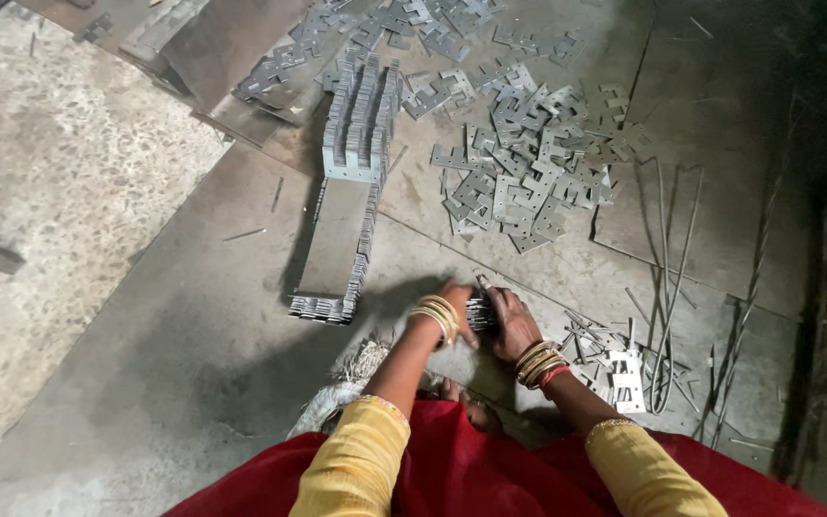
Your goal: The person sits on the floor and repeatedly picks up small metal brackets from a scattered pile. They align and stack the brackets into neat vertical columns on the floor.
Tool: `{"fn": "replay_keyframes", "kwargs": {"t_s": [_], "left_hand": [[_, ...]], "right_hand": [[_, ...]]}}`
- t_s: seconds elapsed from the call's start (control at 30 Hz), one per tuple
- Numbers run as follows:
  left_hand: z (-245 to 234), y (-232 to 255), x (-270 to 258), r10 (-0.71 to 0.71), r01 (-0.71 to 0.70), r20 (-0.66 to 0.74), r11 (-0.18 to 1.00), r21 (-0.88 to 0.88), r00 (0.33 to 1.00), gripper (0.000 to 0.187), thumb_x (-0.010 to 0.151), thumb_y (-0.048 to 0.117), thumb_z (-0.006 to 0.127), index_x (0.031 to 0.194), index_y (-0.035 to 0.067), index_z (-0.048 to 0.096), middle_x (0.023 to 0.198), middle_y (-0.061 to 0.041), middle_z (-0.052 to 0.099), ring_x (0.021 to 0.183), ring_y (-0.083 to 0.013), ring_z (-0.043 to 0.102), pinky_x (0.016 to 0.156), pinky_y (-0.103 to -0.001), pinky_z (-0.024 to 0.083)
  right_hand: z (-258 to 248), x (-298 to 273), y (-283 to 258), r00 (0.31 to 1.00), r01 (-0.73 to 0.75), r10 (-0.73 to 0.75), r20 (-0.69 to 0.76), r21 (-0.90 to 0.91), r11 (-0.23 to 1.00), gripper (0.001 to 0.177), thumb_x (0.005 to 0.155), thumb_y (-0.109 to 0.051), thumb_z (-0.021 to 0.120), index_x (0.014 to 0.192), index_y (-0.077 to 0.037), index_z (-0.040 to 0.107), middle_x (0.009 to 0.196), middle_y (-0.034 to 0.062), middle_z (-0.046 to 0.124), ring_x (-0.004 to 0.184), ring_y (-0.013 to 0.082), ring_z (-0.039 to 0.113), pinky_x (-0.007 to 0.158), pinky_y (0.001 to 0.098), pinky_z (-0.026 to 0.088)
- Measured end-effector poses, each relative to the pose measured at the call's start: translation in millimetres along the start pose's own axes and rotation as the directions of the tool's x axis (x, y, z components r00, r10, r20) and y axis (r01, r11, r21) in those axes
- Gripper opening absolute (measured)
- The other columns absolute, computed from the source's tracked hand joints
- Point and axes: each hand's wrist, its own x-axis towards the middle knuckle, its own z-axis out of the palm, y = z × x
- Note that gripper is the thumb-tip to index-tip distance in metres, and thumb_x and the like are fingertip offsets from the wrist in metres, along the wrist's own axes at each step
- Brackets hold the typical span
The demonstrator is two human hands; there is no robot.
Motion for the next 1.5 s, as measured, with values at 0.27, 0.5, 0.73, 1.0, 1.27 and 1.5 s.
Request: {"fn": "replay_keyframes", "kwargs": {"t_s": [0.27, 0.5, 0.73, 1.0, 1.27, 1.5], "left_hand": [[36.9, -28.9, -34.7, -0.669, 0.089, -0.021, 0.129, -0.988, 0.743, 0.079, 0.098, 0.071, 0.054, 0.116, -0.003, 0.076, 0.102, -0.018, 0.073, 0.091, -0.0362, 0.067, 0.088, -0.057, 0.057], [3.1, 9.8, -41.6, -0.454, -0.069, -0.121, 0.13, -0.989, 0.883, 0.096, 0.089, 0.086, 0.008, 0.157, 0.024, 0.036, 0.137, -0.017, 0.07, 0.155, -0.0264, 0.031, 0.123, -0.047, 0.011], [5.5, 5.1, -38.7, -0.494, 0.076, 0.035, 0.063, -0.995, 0.869, 0.095, 0.085, 0.084, 0.011, 0.159, 0.029, 0.036, 0.155, -0.011, 0.05, 0.152, -0.0297, 0.029, 0.121, -0.053, 0.016], [-45.7, -24.1, 10.5, -0.146, 0.052, -0.339, 0.961, -0.271, 0.929, 0.083, 0.08, 0.069, 0.071, 0.13, 0.003, 0.067, 0.127, -0.027, 0.069, 0.121, -0.042, 0.065, 0.106, -0.046, 0.051], [-168.3, -82.9, -113.8, -0.069, 0.02, 0.1, 0.906, 0.423, 0.993, 0.084, 0.068, 0.07, 0.079, 0.118, 0.004, 0.069, 0.127, -0.021, 0.064, 0.123, -0.0378, 0.059, 0.105, -0.048, 0.05], [-146.7, -119.3, -165.4, 0.164, -0.057, -0.263, 0.927, 0.371, 0.951, 0.083, 0.077, 0.077, 0.064, 0.112, 0.002, 0.067, 0.119, -0.019, 0.065, 0.117, -0.038, 0.06, 0.095, -0.049, 0.053]], "right_hand": [[-12.3, -0.3, -37.4, 0.949, -0.305, 0.274, 0.154, 0.238, 0.922, 0.11, 0.061, -0.002, 0.079, 0.156, -0.012, 0.026, 0.155, 0.029, 0.025, 0.115, 0.0471, 0.061, 0.1, 0.0449, 0.054], [-3.6, 0.1, -42.7, 0.955, 0.002, 0.112, -0.275, 0.382, 0.924, 0.116, 0.061, -0.006, 0.09, 0.157, -0.005, 0.024, 0.149, 0.031, 0.034, 0.125, 0.0529, 0.053, 0.103, 0.0495, 0.053], [-8.2, 2.6, -43.0, 0.988, -0.151, 0.154, -0.002, 0.181, 0.972, 0.109, 0.059, -0.011, 0.086, 0.153, -0.01, 0.032, 0.155, 0.0322, 0.026, 0.128, 0.0515, 0.048, 0.102, 0.0476, 0.05], [-12.3, 22.2, -31.0, 0.988, 0.001, 0.044, 0.148, -0.29, 0.957, 0.099, 0.07, -0.045, 0.083, 0.148, -0.004, 0.039, 0.145, 0.0158, 0.049, 0.135, 0.0411, 0.044, 0.115, 0.059, 0.032], [4.0, 73.8, 14.5, 0.876, -0.04, 0.187, 0.444, -0.319, 0.947, 0.113, 0.061, -0.024, 0.087, 0.154, -0.009, 0.026, 0.115, 0.0197, 0.07, 0.113, 0.0367, 0.069, 0.098, 0.0423, 0.058], [23.5, 104.2, -1.0, 0.816, -0.562, 0.474, 0.33, 0.263, 0.784, 0.076, 0.065, -0.02, 0.086, 0.132, -0.003, 0.053, 0.095, 0.0175, 0.072, 0.086, 0.0328, 0.065, 0.076, 0.0425, 0.051]]}}
